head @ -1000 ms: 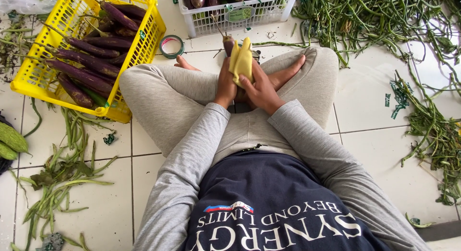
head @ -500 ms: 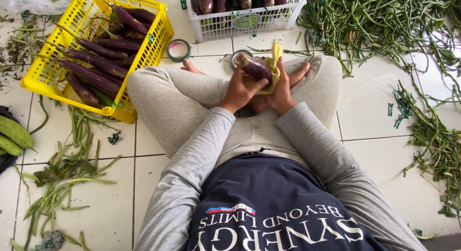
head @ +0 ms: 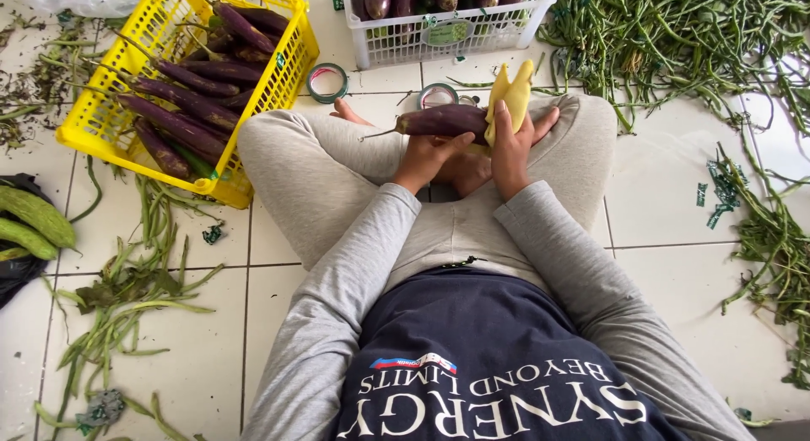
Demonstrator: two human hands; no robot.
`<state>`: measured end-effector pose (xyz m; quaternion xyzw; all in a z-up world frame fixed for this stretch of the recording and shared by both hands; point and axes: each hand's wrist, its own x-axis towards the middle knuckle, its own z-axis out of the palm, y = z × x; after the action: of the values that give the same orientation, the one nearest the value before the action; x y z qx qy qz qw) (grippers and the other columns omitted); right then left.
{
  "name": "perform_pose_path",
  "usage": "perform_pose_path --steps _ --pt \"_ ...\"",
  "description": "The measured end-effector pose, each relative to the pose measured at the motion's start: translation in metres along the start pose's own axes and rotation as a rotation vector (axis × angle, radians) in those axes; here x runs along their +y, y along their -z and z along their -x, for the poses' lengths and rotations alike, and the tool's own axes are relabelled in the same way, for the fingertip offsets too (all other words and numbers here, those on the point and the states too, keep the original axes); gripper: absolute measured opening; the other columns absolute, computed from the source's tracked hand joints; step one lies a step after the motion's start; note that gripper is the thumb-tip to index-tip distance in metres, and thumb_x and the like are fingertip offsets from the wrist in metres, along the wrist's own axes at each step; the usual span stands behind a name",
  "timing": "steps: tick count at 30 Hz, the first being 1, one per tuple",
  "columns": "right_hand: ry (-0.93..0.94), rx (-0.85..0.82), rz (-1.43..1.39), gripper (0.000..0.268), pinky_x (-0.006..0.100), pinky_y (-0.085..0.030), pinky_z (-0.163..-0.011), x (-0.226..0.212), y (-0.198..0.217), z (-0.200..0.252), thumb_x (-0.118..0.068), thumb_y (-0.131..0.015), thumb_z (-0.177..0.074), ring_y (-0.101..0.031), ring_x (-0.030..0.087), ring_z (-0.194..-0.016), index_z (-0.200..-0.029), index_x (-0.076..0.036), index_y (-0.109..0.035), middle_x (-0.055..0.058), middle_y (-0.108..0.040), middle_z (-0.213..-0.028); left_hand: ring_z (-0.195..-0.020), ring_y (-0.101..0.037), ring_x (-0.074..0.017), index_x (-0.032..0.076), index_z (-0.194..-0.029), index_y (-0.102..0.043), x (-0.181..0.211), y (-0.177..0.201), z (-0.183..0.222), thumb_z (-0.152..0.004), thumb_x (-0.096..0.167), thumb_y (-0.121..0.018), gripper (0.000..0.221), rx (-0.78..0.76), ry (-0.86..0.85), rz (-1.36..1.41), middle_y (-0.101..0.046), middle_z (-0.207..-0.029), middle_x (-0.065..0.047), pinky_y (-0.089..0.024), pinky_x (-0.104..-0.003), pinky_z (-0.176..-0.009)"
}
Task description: A person sitting on the floor cleans eggplants by wiping them with a cloth before moving them from a yellow crate to a white crate.
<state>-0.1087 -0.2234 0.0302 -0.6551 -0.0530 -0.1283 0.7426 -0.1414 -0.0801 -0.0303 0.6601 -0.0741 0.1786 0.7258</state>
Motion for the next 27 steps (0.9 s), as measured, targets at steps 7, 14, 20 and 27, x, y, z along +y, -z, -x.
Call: perform_pose_path --steps 7,14,20,27 --pt "-0.231 0.044 -0.107 0.033 0.02 -0.044 -0.054 -0.01 -0.001 -0.001 -0.037 -0.074 -0.093 -0.056 0.005 -0.06 -0.08 -0.01 -0.062 0.001 -0.061 -0.069 -0.11 -0.069 -0.0225 0.003 -0.122 -0.068 0.041 -0.009 -0.006 -0.077 0.02 -0.094 0.055 -0.023 -0.195 -0.089 -0.075 -0.105 -0.015 -0.051 -0.038 -0.102" --pt "0.457 -0.244 0.113 0.028 0.038 -0.047 -0.077 -0.004 -0.005 0.012 -0.014 -0.077 -0.091 -0.057 0.022 -0.089 -0.107 0.001 -0.06 0.014 -0.059 -0.096 -0.09 -0.069 -0.0109 0.007 -0.115 -0.068 -0.025 0.013 -0.008 -0.086 0.034 -0.087 0.044 0.109 0.205 0.115 -0.073 -0.098 -0.001 -0.059 -0.027 -0.077" --pt "-0.151 -0.076 0.021 0.031 0.021 -0.044 -0.057 -0.002 0.004 -0.003 -0.038 -0.068 -0.098 -0.055 0.007 -0.063 -0.085 -0.01 -0.062 0.0 -0.061 -0.071 -0.102 -0.07 -0.0296 0.001 -0.115 -0.064 0.093 -0.013 0.0 -0.079 0.027 -0.092 0.052 -0.09 0.001 -0.17 -0.072 -0.104 -0.018 -0.059 -0.045 -0.086" --pt "-0.123 -0.098 -0.046 0.034 0.019 -0.041 -0.049 -0.002 0.001 -0.005 -0.037 -0.061 -0.104 -0.054 0.004 -0.053 -0.08 -0.013 -0.061 -0.002 -0.058 -0.062 -0.093 -0.068 -0.0123 0.013 -0.115 -0.061 0.013 -0.006 0.003 -0.087 0.029 -0.087 0.042 -0.029 0.023 -0.11 -0.071 -0.098 -0.002 -0.058 -0.029 -0.077"
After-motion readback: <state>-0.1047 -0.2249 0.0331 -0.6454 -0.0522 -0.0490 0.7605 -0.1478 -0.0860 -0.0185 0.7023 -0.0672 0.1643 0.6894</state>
